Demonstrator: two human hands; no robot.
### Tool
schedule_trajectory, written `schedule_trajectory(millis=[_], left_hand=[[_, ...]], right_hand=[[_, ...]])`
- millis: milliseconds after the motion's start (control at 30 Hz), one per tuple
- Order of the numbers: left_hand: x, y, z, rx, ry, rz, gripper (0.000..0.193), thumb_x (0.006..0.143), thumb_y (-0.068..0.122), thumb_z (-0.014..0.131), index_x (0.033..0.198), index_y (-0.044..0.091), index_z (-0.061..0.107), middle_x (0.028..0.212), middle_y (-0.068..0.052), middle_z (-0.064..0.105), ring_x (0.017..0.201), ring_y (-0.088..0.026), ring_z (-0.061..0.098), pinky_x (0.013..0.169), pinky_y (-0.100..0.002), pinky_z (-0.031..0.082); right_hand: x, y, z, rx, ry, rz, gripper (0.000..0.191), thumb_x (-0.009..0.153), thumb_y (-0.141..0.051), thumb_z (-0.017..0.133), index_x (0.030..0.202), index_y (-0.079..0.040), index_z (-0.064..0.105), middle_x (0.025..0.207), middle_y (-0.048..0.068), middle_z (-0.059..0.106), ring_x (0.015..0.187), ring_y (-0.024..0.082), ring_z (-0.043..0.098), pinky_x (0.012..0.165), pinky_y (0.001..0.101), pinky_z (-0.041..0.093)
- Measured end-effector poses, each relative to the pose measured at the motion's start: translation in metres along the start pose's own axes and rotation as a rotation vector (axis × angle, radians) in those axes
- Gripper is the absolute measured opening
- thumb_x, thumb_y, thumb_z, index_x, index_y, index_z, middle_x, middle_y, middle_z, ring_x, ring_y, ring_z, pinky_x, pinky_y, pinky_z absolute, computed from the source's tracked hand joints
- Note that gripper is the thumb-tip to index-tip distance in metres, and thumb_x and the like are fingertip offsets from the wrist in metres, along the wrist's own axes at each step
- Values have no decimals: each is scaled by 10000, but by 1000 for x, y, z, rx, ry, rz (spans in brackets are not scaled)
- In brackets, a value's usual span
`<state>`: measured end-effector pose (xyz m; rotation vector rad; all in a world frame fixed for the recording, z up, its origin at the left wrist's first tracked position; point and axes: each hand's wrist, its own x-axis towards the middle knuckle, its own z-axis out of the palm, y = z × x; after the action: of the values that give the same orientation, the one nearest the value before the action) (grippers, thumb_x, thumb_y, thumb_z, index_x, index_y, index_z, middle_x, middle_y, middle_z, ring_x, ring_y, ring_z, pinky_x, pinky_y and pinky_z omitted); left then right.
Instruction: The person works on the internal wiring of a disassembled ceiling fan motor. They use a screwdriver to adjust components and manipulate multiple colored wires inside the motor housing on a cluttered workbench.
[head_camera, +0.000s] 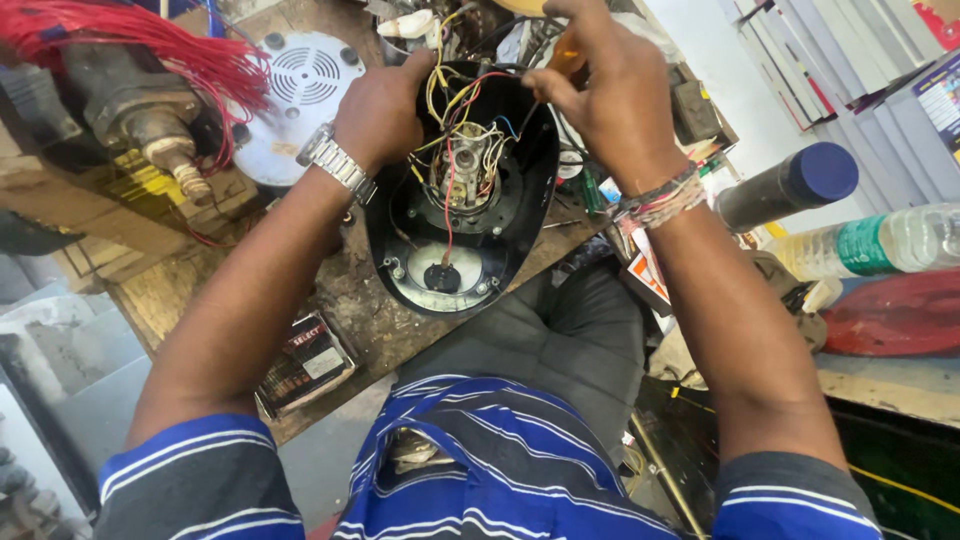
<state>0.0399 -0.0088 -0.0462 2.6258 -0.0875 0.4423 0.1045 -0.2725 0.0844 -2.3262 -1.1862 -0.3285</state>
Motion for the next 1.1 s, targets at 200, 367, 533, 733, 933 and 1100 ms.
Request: schedule_trajectory(millis=[200, 367, 533, 733, 933, 1100], left_hand=[[0, -2, 2, 0, 14, 27, 525, 711, -26, 676, 1209, 92, 557, 820, -244, 678, 794, -489, 638, 661, -586, 486], [1, -3, 4, 15, 3, 21, 519, 722, -30, 669, 1214, 90, 555, 822, -238, 680, 797, -489, 636, 660, -589, 482], [0, -2, 4, 8, 11, 16, 519, 731, -34, 668, 1219, 107, 563, 823, -236, 682, 804, -490, 637, 661, -586, 481], [4, -1, 2, 15, -61, -40, 537, 710, -29, 672, 1216, 94, 542, 833, -249, 682, 810, -501, 636, 675, -585, 492], [6, -6, 3, 7, -118, -55, 509, 758, -4, 673, 1234, 118, 539, 896, -265, 689, 863, -502, 643, 725, -582, 498], [8, -18, -10, -182, -240, 30, 636, 800, 55, 720, 1393, 69, 490, 1081, -301, 679, 1007, -472, 652, 836, -525, 522]], right_hand=[[3, 7, -16, 393, -143, -150, 480, 977, -13, 712, 1397, -20, 481, 1228, 178, 620, 1109, 309, 668, 874, 387, 640], [0, 21, -8, 323, -99, -166, 334, 1065, -21, 757, 1297, -30, 516, 1122, 120, 749, 1083, 277, 772, 939, 397, 620], [-8, 13, 18, 25, 151, -113, 598, 938, -157, 931, 1378, -52, 539, 1003, 164, 722, 855, 366, 717, 727, 431, 555], [-4, 3, 25, -40, 204, -150, 673, 908, -154, 910, 1399, -61, 460, 1037, 197, 688, 881, 425, 667, 748, 471, 518], [-22, -11, -6, -4, 233, -44, 669, 922, -159, 925, 1422, -79, 486, 1024, 144, 729, 896, 321, 736, 726, 412, 564], [-95, -17, -68, 254, 407, 67, 655, 1009, 1, 841, 1497, -79, 412, 1200, 132, 662, 1087, 238, 732, 863, 340, 620]])
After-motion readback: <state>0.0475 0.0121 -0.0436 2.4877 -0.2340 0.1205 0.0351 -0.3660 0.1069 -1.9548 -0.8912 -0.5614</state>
